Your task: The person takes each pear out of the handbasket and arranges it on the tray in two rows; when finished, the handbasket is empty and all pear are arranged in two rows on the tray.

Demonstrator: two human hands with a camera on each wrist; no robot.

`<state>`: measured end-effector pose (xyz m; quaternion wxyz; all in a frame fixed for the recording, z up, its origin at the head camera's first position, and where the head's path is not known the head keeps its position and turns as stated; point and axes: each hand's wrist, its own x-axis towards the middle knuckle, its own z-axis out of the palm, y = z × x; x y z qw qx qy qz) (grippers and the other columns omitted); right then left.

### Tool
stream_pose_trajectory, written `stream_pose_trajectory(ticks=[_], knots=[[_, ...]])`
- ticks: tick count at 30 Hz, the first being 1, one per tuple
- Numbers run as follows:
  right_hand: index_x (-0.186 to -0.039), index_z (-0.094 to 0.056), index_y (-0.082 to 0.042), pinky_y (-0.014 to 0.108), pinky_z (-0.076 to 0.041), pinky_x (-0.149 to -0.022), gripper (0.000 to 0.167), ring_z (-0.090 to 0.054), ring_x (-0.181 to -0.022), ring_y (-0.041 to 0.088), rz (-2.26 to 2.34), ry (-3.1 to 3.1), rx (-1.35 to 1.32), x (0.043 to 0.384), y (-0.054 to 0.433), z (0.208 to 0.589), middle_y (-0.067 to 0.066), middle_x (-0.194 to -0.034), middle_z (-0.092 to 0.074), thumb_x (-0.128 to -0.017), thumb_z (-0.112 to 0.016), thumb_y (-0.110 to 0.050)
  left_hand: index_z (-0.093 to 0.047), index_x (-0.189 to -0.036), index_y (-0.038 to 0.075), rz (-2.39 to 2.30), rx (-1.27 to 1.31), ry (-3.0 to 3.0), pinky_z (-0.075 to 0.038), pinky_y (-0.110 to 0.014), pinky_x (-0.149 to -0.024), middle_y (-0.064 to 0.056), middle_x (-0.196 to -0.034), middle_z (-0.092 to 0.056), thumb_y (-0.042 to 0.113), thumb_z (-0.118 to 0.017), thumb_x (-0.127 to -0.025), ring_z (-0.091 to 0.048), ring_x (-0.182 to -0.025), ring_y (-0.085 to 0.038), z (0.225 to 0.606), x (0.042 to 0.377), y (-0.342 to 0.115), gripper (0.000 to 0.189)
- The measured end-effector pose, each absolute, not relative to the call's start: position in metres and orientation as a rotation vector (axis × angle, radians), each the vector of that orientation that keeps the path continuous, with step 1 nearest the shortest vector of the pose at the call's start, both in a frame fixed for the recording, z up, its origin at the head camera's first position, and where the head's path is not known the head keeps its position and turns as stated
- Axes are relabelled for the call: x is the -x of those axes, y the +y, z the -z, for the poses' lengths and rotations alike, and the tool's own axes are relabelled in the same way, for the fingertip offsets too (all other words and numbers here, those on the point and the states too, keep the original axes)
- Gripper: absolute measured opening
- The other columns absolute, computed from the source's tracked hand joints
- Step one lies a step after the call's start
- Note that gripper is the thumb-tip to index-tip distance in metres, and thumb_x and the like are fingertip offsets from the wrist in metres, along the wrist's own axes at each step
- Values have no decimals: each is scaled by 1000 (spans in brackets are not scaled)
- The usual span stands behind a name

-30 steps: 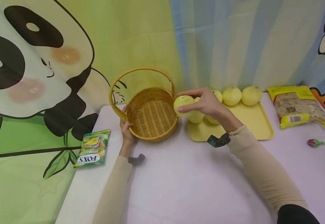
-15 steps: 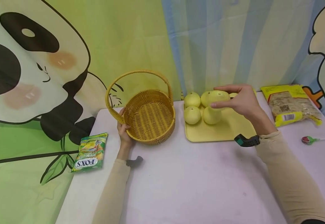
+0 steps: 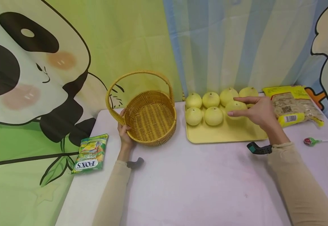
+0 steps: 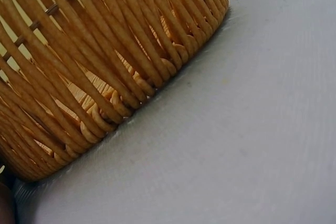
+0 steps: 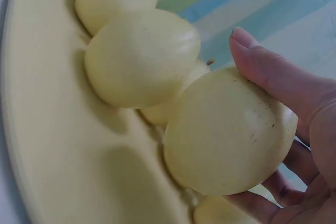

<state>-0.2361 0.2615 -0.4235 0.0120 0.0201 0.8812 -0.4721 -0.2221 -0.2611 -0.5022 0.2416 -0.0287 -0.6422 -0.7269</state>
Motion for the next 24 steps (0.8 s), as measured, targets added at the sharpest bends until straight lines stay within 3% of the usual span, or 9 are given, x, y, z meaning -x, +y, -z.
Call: stream_pose_trajectory(ticks=[5, 11, 16, 18, 20, 24], knots=[[-142, -70, -19, 36, -42, -103, 73, -45, -148, 36, 1513, 2687, -95, 236, 260, 441, 13, -162, -51, -79, -91, -49, -37, -163, 6, 1998, 75, -1741, -38, -50, -113, -7, -168, -40, 3, -36, -70, -41, -146, -45, 504, 219, -263, 93], [-140, -72, -23, 23, -41, -83, 79, -49, -136, 30, 1439, 2746, -161, 234, 257, 451, 17, -161, -52, -74, -90, -61, -39, -163, 9, 1993, 86, -1737, -37, -50, -113, -7, -168, -40, 2, -36, -71, -40, -146, -44, 505, 217, -262, 92], [-139, -72, -21, 23, -41, -69, 78, -49, -123, 21, 1457, 2763, -188, 235, 255, 452, 17, -159, -54, -74, -90, -60, -38, -163, 9, 2005, 76, -1730, -38, -49, -112, -7, -168, -40, 3, -36, -71, -41, -146, -44, 503, 217, -262, 93], [-137, -74, -21, 23, -39, -69, 77, -49, -121, 16, 1472, 2784, -191, 237, 253, 453, 17, -157, -56, -73, -91, -60, -38, -163, 9, 2004, 75, -1727, -38, -50, -114, -6, -168, -39, 3, -36, -71, -41, -147, -43, 503, 218, -263, 92], [-136, -75, -21, 23, -37, -70, 74, -49, -120, 11, 1495, 2798, -182, 239, 252, 455, 12, -153, -61, -73, -91, -58, -39, -163, 9, 1998, 78, -1727, -36, -51, -116, -6, -168, -40, 3, -36, -71, -41, -148, -41, 502, 218, -264, 92], [-134, -76, -19, 14, -42, -76, 65, -51, -118, -1, 1573, 2810, -96, 240, 253, 459, -14, -136, -70, -78, -91, -49, -39, -163, 10, 1994, 84, -1737, -35, -52, -116, -7, -168, -40, 4, -36, -71, -41, -147, -41, 503, 220, -266, 92]])
